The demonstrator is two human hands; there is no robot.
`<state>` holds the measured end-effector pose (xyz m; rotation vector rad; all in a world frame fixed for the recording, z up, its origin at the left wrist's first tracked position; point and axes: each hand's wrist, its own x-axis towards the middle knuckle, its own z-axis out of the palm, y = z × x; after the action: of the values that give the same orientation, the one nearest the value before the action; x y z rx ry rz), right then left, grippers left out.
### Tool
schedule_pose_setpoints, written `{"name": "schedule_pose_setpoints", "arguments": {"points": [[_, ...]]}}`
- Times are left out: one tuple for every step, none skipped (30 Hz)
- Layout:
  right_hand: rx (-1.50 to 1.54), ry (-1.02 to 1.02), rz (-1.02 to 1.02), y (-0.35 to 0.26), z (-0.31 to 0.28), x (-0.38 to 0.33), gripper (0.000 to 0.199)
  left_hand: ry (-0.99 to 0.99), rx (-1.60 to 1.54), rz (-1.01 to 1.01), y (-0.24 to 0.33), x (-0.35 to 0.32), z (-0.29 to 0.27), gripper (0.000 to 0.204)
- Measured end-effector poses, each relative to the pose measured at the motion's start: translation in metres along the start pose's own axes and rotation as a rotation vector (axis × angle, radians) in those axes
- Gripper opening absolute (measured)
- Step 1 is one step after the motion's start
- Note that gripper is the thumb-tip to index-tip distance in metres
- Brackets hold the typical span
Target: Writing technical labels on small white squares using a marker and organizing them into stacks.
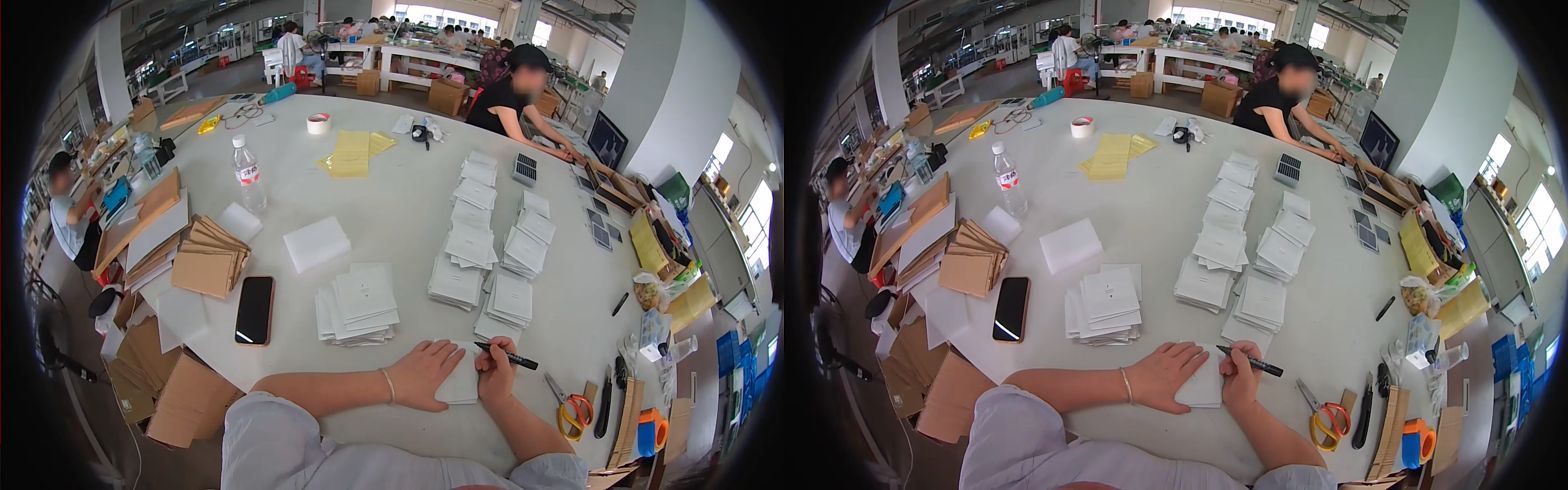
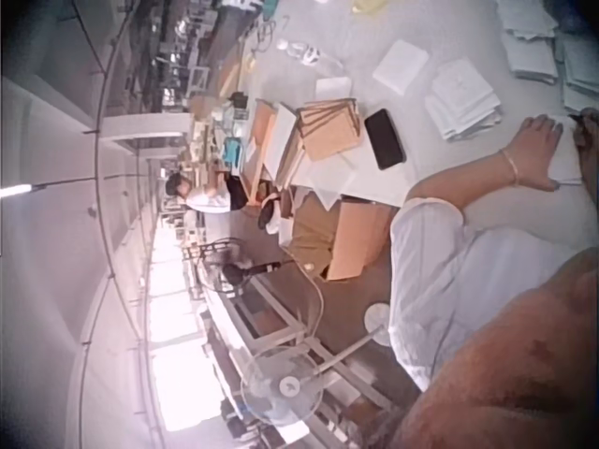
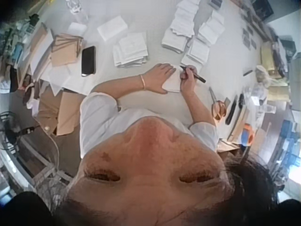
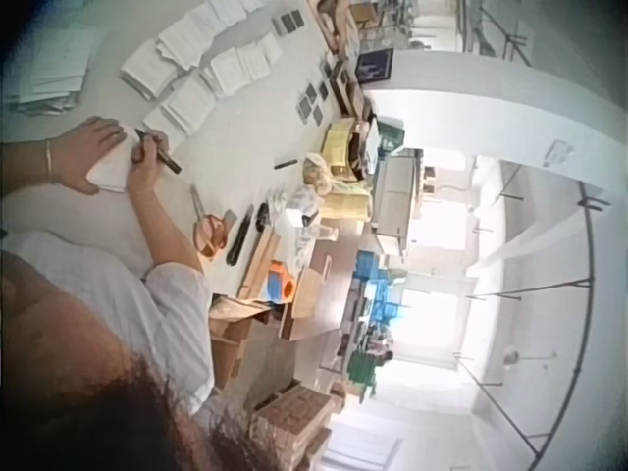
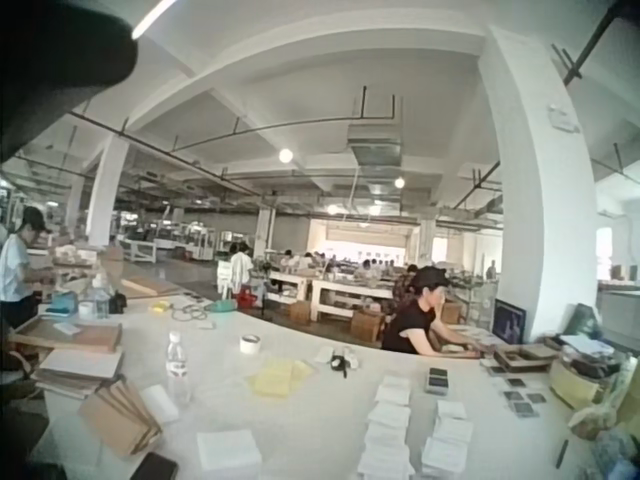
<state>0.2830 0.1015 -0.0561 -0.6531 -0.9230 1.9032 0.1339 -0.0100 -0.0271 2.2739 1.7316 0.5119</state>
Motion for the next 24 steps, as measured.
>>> {"name": "schedule_pose_setpoints", "arguments": {"points": [[0.007,-0.003,-0.008,0.000,-0.001,0.001,0.005,0.009,0.025,0.009,-0.001,0.001,-0.001,0.092],[0.007,-0.001,-0.007,0.000,-0.002,0.001,0.005,0.018,0.050,0.019,-0.001,0.002,-0.002,0.091],[0.002,0.015,-0.019,0.000,-0.002,0.002,0.005,0.016,0.048,0.019,-0.002,0.004,-0.003,0.091],[-0.003,0.031,-0.032,-0.001,-0.002,0.002,0.005,0.018,0.060,0.031,-0.003,0.004,-0.003,0.090],[-0.003,0.033,-0.032,-0.002,-0.002,0.002,0.005,0.019,0.071,0.043,-0.004,0.005,-0.004,0.089],[-0.004,0.028,-0.044,-0.003,-0.002,0.001,0.005,0.019,0.070,0.044,-0.005,0.006,-0.004,0.089],[-0.004,0.021,-0.056,-0.004,-0.001,0.001,0.005,0.003,0.070,0.051,-0.006,0.006,-0.004,0.090],[-0.005,0.020,-0.055,-0.004,-0.001,0.001,0.005,-0.012,0.070,0.059,-0.006,0.007,-0.004,0.091],[-0.010,0.016,-0.055,-0.004,-0.002,0.001,0.005,-0.011,0.069,0.057,-0.006,0.007,-0.006,0.091],[-0.013,0.013,-0.058,-0.004,-0.002,0.001,0.005,-0.039,0.069,0.060,-0.007,0.008,-0.008,0.093],[-0.013,0.014,-0.058,-0.003,-0.002,0.001,0.005,-0.067,0.069,0.062,-0.006,0.008,-0.010,0.095],[-0.017,0.014,-0.054,-0.003,-0.002,0.000,0.005,-0.067,0.069,0.062,-0.005,0.007,-0.010,0.095],[-0.020,0.012,-0.051,-0.002,-0.002,0.001,0.005,-0.064,0.101,0.053,-0.003,0.006,-0.011,0.096],[-0.020,0.011,-0.050,-0.001,-0.003,0.001,0.005,-0.062,0.132,0.044,-0.001,0.005,-0.011,0.098],[-0.019,-0.004,-0.047,0.000,-0.003,0.001,0.005,-0.061,0.132,0.042,0.001,0.004,-0.011,0.098],[-0.019,-0.017,-0.043,0.000,-0.004,0.001,0.006,-0.059,0.157,0.027,0.003,0.004,-0.011,0.097],[-0.019,-0.020,-0.041,0.001,-0.003,0.002,0.006,-0.057,0.182,0.011,0.004,0.004,-0.011,0.096],[-0.013,-0.024,-0.041,0.001,-0.002,0.002,0.006,-0.057,0.182,0.007,0.006,0.004,-0.011,0.096],[-0.007,-0.029,-0.039,0.001,-0.001,0.001,0.006,-0.053,0.171,-0.008,0.007,0.003,-0.012,0.092],[-0.005,-0.032,-0.033,0.002,0.000,0.001,0.006,-0.049,0.159,-0.024,0.007,0.003,-0.012,0.089],[-0.027,-0.057,-0.027,0.001,0.001,0.000,0.007,-0.051,0.160,-0.030,0.007,0.004,-0.011,0.089],[-0.049,-0.084,-0.021,0.001,0.001,-0.001,0.009,-0.066,0.150,-0.049,0.007,0.004,-0.009,0.086],[-0.047,-0.087,-0.013,0.002,0.001,-0.003,0.009,-0.082,0.141,-0.068,0.008,0.003,-0.009,0.084],[-0.054,-0.133,-0.021,0.002,0.002,-0.005,0.010,-0.085,0.140,-0.075,0.008,0.001,-0.009,0.084]]}}
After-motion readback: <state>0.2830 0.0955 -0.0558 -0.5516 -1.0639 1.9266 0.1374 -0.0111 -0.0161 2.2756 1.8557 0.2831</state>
